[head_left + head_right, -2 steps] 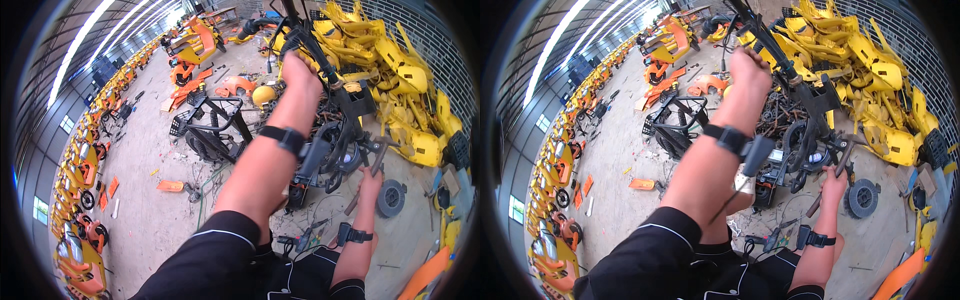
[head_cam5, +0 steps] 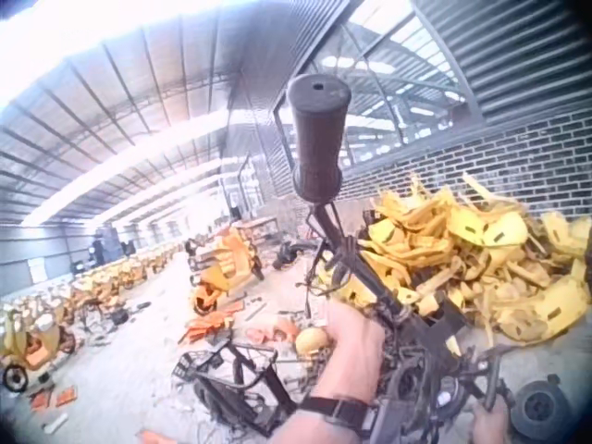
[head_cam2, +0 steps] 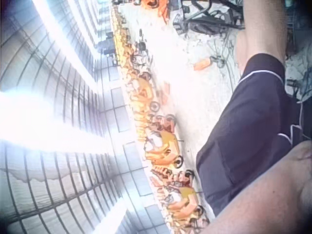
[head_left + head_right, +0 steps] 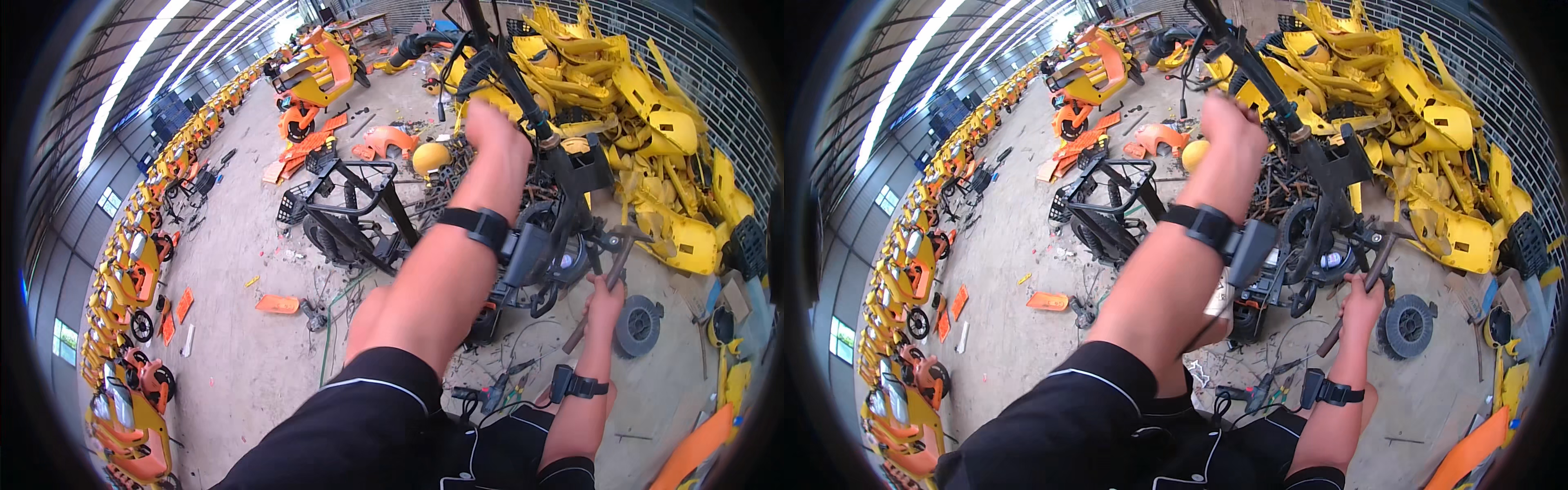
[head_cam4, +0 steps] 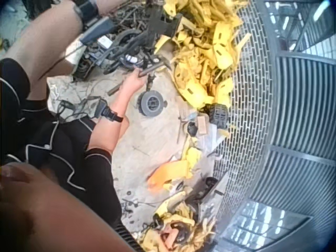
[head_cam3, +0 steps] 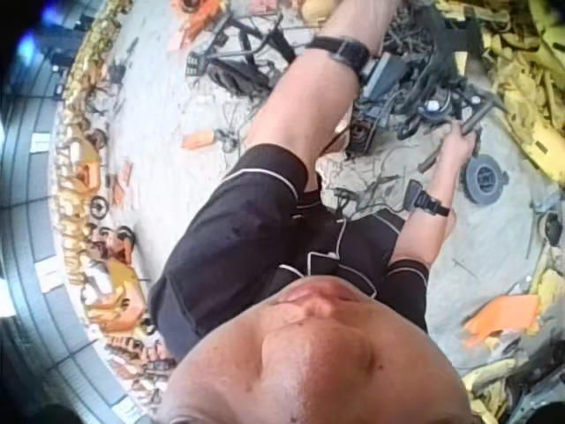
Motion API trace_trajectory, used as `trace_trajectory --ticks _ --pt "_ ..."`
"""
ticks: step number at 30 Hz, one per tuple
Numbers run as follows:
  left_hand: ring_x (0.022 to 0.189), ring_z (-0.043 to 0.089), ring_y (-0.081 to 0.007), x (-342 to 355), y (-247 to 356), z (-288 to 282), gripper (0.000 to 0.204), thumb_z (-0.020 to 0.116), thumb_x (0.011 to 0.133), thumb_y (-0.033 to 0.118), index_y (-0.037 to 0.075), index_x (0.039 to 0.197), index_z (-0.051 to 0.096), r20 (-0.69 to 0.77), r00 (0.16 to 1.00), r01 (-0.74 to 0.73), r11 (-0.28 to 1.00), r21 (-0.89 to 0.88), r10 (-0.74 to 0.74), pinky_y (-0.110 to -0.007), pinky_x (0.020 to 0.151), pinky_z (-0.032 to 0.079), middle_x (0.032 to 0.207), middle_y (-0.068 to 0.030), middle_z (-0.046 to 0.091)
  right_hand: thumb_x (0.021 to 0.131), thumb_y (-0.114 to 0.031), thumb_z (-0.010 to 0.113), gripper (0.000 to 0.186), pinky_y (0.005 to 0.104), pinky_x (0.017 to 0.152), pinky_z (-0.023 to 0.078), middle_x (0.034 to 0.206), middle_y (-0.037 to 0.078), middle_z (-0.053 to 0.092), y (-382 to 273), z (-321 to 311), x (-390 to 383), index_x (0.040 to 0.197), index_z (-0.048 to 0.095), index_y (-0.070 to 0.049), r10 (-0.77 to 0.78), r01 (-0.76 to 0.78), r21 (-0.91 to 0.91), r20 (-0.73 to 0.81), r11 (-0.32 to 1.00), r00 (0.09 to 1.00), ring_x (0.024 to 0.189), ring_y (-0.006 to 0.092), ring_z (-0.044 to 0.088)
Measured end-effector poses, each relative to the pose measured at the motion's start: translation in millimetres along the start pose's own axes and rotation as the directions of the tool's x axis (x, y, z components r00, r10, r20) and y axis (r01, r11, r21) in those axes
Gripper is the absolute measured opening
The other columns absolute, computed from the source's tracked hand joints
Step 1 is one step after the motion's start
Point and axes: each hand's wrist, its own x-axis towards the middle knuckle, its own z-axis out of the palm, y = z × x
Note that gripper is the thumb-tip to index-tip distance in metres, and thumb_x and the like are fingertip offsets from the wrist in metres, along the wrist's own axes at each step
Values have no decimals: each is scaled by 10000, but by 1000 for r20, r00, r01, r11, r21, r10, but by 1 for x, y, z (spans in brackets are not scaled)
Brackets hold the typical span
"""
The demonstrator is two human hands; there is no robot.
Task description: The person uses a hammer to drive a metal pin into a hinge joint on a black motorcycle frame while sitting on the floor.
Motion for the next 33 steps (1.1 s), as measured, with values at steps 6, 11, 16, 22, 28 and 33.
trace_trajectory --ticks 6,11,16,22,28,33 --pt "468 420 -150 26 -73 -143 223 506 889 204 128 680 486 -16 997 77 940 331 -76 -325 447 293 575 -12 459 978 -186 564 183 249 373 353 936 98 687 -7 -5 -9 1089 533 -43 13 -13 3 12 1000 1000 466 74 440" --pt "749 592 -223 9 -140 -247 276 585 881 287 22 915 653 41 990 42 551 834 -138 -392 668 475 806 -108 634 1018 -204 535 145 245 357 366 901 69 658 -12 -3 -10 1060 507 -68 -90 92 67 -25 994 996 469 68 450" --pt "1049 668 -361 -27 -194 -291 510 550 971 456 0 1172 659 108 965 18 469 883 -240 -409 936 500 1089 -231 702 1043 -337 538 216 237 378 339 731 -11 521 4 -17 -10 1043 527 -121 -103 100 177 7 979 995 477 69 434" --pt "1011 625 -361 -28 -235 -335 504 438 1047 455 23 1161 672 240 965 -135 579 804 -109 -427 921 479 1148 -250 632 1033 -395 544 265 246 351 317 645 -36 432 28 -25 -30 947 519 -146 76 -77 99 13 992 997 427 74 392" --pt "1283 526 -374 -72 -232 -331 441 506 1037 375 -2 1229 631 234 969 -170 484 858 -76 -400 1082 405 1337 -214 586 1023 -436 541 306 245 339 307 634 -35 432 37 -47 -49 928 509 -146 107 -101 62 -100 993 989 417 74 389" --pt "1334 497 -366 -88 -223 -329 476 545 1019 319 32 1396 498 241 970 -186 636 749 0 -396 1104 382 1408 -208 533 1023 -440 533 310 244 328 296 640 -31 438 34 -60 -71 953 512 -139 70 -63 51 -171 997 983 406 74 374"
